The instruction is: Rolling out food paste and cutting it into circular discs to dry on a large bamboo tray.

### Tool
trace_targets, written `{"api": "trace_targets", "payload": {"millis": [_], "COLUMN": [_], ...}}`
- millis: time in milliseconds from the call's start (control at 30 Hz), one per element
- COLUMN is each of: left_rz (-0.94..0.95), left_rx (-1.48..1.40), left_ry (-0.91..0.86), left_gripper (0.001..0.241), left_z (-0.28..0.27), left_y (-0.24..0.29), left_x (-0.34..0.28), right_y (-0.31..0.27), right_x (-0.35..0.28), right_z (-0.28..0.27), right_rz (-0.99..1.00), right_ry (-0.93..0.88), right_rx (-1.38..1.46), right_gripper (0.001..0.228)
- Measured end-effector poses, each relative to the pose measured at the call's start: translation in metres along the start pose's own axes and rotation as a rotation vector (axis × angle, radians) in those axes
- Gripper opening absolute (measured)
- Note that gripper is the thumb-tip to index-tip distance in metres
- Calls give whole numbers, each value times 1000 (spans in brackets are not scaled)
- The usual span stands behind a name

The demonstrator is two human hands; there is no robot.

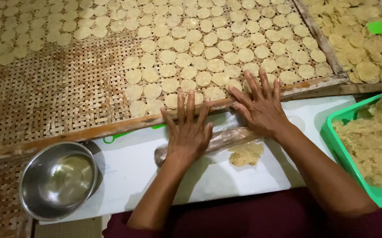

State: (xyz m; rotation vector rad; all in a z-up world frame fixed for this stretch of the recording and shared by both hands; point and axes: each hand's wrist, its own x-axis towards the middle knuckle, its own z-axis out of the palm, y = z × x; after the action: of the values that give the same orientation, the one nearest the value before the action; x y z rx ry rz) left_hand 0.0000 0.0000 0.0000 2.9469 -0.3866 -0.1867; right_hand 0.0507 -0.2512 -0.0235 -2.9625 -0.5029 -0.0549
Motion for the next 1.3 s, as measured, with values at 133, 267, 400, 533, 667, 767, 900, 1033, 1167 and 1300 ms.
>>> {"api": "trace_targets", "payload": {"millis": [133, 267, 400, 533, 667, 767, 900, 1033, 1167, 1300], "left_rz": [-21, 54, 128, 167, 159, 206, 231, 199, 177, 138], "left_rx": [-53, -16, 23, -50, 17, -11, -49, 23, -18, -14], "left_ry": [4, 84, 212, 281, 389, 379, 335, 295, 257, 208], "left_gripper": [62, 63, 63, 63, 68, 67, 67, 69, 67, 67], "left_z": [-1, 9, 25, 29, 25, 25, 27, 18, 21, 28], "left_y": [2, 6, 5, 12, 15, 19, 15, 6, -2, -6], "left_x": [0, -14, -22, -28, -44, -53, -46, -27, -6, 6], "right_y": [-5, -4, -5, -4, -11, -19, -14, -13, -13, -15], "right_x": [-3, -17, -32, -45, -61, -76, -70, -50, -32, -22], "right_z": [-9, -9, -8, -7, -4, -7, 1, -1, -4, -8], "right_rz": [-37, 16, 54, 72, 35, 87, 133, 178, 191, 173], "right_ry": [23, -48, -81, -74, 66, 89, 96, 69, 54, -1], "right_rx": [-49, -11, -43, -85, -83, -73, -93, -39, -47, -47], "right_gripper": [55, 54, 54, 54, 57, 57, 60, 59, 57, 61]}}
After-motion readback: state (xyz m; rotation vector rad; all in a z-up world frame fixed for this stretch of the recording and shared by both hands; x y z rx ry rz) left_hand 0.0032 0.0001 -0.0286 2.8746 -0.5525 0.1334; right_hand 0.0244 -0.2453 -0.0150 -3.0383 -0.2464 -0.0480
